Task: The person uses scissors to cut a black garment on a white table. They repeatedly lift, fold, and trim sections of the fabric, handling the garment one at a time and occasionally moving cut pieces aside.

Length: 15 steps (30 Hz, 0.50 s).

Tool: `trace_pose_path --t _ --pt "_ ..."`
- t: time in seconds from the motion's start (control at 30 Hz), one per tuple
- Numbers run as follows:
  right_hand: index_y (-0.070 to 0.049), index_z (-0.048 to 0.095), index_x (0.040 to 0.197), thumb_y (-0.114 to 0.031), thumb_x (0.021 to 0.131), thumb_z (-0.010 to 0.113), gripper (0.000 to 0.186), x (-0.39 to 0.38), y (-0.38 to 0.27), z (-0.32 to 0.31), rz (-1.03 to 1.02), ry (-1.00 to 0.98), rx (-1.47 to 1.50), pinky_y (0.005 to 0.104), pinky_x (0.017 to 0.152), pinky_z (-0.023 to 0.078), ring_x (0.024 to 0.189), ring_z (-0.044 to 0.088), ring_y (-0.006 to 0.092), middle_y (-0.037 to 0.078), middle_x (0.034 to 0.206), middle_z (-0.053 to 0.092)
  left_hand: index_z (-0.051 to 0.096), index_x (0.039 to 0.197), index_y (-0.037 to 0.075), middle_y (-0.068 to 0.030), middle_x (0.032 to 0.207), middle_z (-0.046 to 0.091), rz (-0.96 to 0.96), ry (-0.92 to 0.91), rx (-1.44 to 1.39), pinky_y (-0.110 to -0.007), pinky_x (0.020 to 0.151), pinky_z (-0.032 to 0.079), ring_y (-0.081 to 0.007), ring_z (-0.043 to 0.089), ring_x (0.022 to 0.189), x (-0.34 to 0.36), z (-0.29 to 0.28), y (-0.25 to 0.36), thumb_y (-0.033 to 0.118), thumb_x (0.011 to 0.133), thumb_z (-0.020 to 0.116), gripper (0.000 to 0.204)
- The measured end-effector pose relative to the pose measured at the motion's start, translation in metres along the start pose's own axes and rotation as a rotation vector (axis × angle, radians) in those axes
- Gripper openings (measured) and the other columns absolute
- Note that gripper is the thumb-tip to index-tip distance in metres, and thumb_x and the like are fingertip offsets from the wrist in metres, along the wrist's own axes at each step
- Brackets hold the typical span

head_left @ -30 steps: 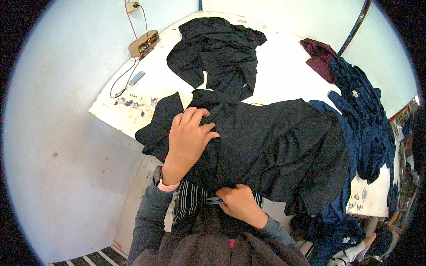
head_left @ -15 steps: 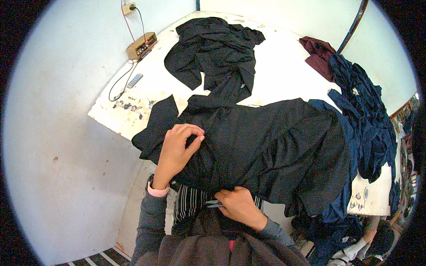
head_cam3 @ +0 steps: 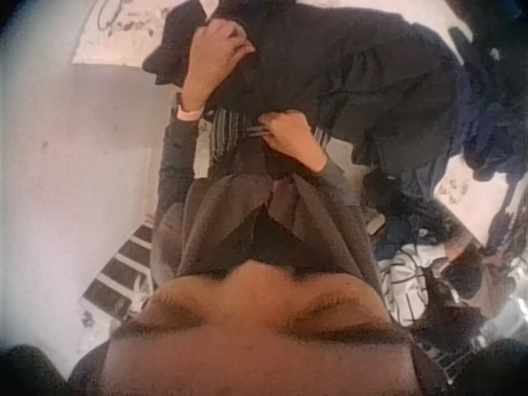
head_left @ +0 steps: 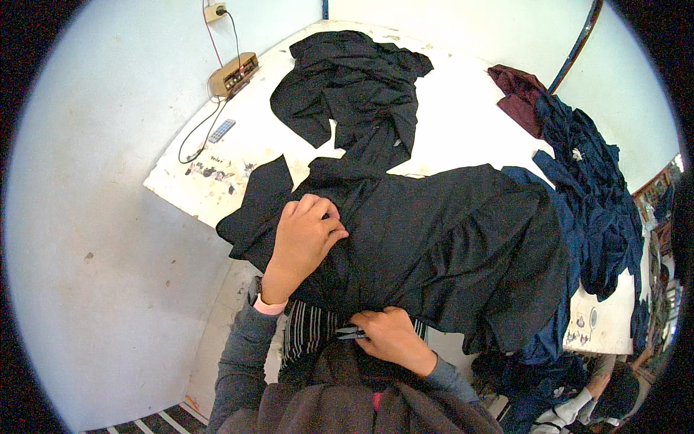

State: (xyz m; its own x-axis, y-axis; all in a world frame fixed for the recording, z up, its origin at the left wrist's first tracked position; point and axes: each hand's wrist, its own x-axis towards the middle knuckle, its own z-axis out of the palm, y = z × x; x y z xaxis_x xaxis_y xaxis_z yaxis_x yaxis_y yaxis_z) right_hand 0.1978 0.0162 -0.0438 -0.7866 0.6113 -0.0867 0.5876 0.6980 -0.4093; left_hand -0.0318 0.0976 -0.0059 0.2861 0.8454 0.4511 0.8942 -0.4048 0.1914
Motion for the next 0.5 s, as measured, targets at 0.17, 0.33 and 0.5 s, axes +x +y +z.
trace_pose_path --t 0.17,0.33,0.5 --pt "-0.007 0.067 0.106 -0.022 0.076 0.075 0.034 -0.002 0.001 0.001 -0.029 0.057 0.048 0.0447 0.069 0.057 0.079 0.071 0.034 0.013 0.095 0.072 0.07 0.09 0.012 0.0016 0.092 0.065 0.005 0.172 -0.008 -0.038 0.082 0.042 -0.0206 0.058 0.096 -0.002 0.0 -0.002 0.027 0.086 0.074 0.016" --pt "-0.008 0.068 0.108 -0.022 0.077 0.075 0.035 -0.003 0.003 -0.002 -0.036 0.034 0.087 0.0442 0.07 0.057 0.08 0.071 0.0344 0.013 0.094 0.072 0.069 0.09 0.013 0.0009 0.089 0.066 -0.007 0.267 -0.048 -0.037 0.077 0.041 -0.0209 0.059 0.089 0.0 -0.019 0.006 0.027 0.089 0.072 0.015" --pt "-0.008 0.068 0.118 -0.024 0.079 0.08 0.044 -0.004 -0.001 -0.051 -0.103 -0.074 0.488 0.0342 0.072 0.054 0.08 0.071 0.0248 0.008 0.096 0.071 0.069 0.09 0.013 0.0021 0.08 0.065 -0.047 0.308 -0.029 -0.036 0.072 0.041 -0.0189 0.059 0.079 -0.006 -0.038 0.018 0.026 0.09 0.072 0.014"
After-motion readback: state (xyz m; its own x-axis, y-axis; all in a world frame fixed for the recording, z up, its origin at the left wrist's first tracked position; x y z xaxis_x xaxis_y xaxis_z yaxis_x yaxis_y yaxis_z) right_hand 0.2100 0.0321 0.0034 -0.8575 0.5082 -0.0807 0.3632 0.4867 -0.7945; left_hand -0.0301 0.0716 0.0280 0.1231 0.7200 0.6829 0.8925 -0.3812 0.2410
